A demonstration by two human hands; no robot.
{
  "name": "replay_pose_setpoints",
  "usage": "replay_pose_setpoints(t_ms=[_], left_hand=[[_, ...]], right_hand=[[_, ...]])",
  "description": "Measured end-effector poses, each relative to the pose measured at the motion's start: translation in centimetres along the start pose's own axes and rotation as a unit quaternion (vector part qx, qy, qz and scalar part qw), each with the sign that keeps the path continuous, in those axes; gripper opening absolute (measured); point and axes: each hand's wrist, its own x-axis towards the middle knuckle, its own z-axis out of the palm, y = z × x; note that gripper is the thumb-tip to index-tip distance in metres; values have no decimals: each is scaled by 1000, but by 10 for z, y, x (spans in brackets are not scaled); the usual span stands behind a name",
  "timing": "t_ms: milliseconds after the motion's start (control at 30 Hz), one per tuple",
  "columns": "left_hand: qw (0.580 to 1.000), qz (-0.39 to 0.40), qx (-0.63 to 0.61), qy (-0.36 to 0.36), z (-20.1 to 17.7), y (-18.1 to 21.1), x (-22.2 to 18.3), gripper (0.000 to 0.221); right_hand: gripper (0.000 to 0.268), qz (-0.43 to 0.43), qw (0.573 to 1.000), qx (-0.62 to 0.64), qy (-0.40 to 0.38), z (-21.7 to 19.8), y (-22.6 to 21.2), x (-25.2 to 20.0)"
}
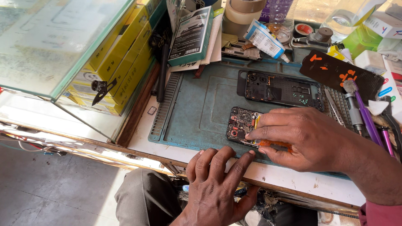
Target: The person works on a disassembled smartphone, using a purple plastic pry tool to lift and remove the battery from the device's chassis. They also use a spray bottle to apply liquid to the battery area and a white cloth to wipe the internal components. The person handles the battery and the phone casing throughout the process.
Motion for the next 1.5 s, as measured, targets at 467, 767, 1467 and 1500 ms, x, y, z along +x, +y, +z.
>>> replay_pose_setpoints(t_ms=[467, 767, 1467, 1500], left_hand=[[1000, -2, -11, -17, -1, 1, 1, 75], [999, -16, -24, -25, -4, 3, 3, 76], [1000, 9, 22, 8, 17, -2, -3, 70], [1000, 9, 23, 10, 17, -2, -3, 69]], right_hand=[[33, 10, 997, 82, 11, -3, 6, -1], [28, 8, 997, 77, 13, -2, 8, -2], [18, 463, 827, -318, -26, -79, 166, -138], [23, 484, 808, -328, -67, -79, 168, -140]])
